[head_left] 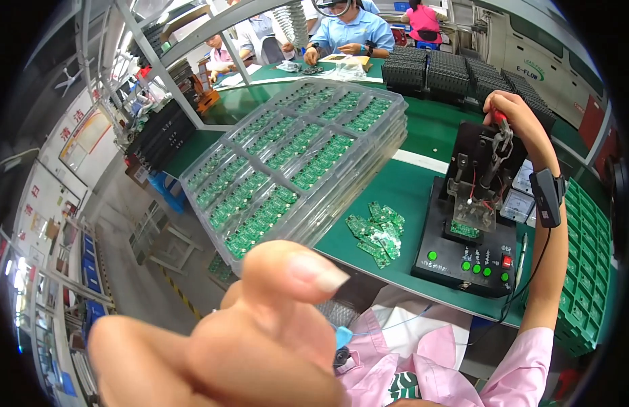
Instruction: The person picks up a circuit board from a pile, places it into a testing machine, and lowers a red handle. After pressing buttons on the machine, they lift the handle, remove the circuit board, and place it into a green tray.
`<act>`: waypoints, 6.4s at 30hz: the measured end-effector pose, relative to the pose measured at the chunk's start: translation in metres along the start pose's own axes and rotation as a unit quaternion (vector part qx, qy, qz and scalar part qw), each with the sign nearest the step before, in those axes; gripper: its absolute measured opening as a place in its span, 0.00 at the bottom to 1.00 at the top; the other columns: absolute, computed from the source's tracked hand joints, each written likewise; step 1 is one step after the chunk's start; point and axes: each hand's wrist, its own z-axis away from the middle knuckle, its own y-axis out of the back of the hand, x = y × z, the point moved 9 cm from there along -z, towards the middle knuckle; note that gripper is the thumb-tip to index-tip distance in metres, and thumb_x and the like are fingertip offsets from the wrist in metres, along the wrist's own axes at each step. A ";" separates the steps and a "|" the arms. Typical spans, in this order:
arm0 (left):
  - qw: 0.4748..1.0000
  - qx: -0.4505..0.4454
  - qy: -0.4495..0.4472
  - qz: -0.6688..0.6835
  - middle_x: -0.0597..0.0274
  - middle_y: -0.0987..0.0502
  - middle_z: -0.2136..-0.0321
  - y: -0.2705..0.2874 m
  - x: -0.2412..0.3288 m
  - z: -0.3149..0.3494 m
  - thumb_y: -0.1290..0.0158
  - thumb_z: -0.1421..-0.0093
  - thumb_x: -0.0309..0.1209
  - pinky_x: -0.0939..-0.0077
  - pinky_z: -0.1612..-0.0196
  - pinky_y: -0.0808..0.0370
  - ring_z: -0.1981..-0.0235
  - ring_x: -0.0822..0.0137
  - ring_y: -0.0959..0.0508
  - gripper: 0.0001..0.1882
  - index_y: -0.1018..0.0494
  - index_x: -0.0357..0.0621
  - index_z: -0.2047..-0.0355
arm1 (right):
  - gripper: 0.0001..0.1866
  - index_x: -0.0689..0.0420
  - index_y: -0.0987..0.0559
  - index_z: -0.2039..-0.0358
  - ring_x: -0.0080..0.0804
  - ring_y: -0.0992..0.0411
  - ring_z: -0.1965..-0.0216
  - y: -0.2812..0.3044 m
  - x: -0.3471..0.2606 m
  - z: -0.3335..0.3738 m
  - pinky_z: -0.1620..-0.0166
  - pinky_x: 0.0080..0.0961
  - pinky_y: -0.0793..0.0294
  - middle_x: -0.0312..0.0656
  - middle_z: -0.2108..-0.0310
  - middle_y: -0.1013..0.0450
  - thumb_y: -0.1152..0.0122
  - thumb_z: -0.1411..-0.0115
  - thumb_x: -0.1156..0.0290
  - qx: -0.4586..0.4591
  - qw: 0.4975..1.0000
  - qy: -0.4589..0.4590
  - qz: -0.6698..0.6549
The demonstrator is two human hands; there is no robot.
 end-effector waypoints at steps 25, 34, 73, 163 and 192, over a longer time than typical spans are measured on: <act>0.999 -0.004 -0.028 -0.021 0.70 0.37 0.65 -0.014 -0.045 0.013 0.41 0.51 0.19 0.37 0.35 0.51 0.63 0.65 0.31 0.22 0.38 0.55 0.62 | 0.15 0.59 0.25 0.71 0.19 0.32 0.73 -0.004 0.008 -0.005 0.65 0.17 0.36 0.35 0.78 0.28 0.55 0.39 0.62 0.018 0.999 0.020 0.022; 0.998 0.005 -0.047 -0.036 0.70 0.37 0.65 -0.014 -0.046 0.021 0.41 0.51 0.19 0.38 0.36 0.50 0.63 0.66 0.31 0.22 0.38 0.55 0.62 | 0.15 0.58 0.25 0.71 0.19 0.32 0.73 0.002 0.003 -0.002 0.65 0.17 0.36 0.35 0.78 0.28 0.55 0.39 0.61 0.026 0.999 0.026 0.017; 0.995 0.031 -0.073 -0.067 0.69 0.36 0.64 -0.008 -0.050 0.021 0.42 0.51 0.19 0.43 0.38 0.46 0.63 0.67 0.31 0.21 0.38 0.54 0.62 | 0.18 0.57 0.25 0.69 0.18 0.32 0.73 0.013 0.016 -0.010 0.63 0.17 0.35 0.34 0.77 0.28 0.56 0.35 0.57 0.020 0.995 0.081 0.057; 0.901 0.206 -0.374 -0.074 0.67 0.35 0.63 -0.022 -0.028 0.011 0.44 0.51 0.20 0.53 0.42 0.37 0.62 0.70 0.31 0.19 0.38 0.51 0.62 | 0.18 0.60 0.22 0.66 0.20 0.29 0.72 0.014 0.021 -0.006 0.64 0.18 0.31 0.38 0.76 0.25 0.53 0.37 0.57 0.050 0.997 0.050 0.031; 0.904 0.212 -0.361 -0.081 0.66 0.35 0.63 -0.030 -0.033 0.014 0.45 0.51 0.20 0.56 0.43 0.34 0.62 0.70 0.31 0.18 0.38 0.50 0.63 | 0.16 0.66 0.21 0.74 0.22 0.30 0.79 0.009 -0.009 0.016 0.72 0.17 0.33 0.42 0.78 0.23 0.51 0.38 0.67 0.089 0.996 0.017 -0.021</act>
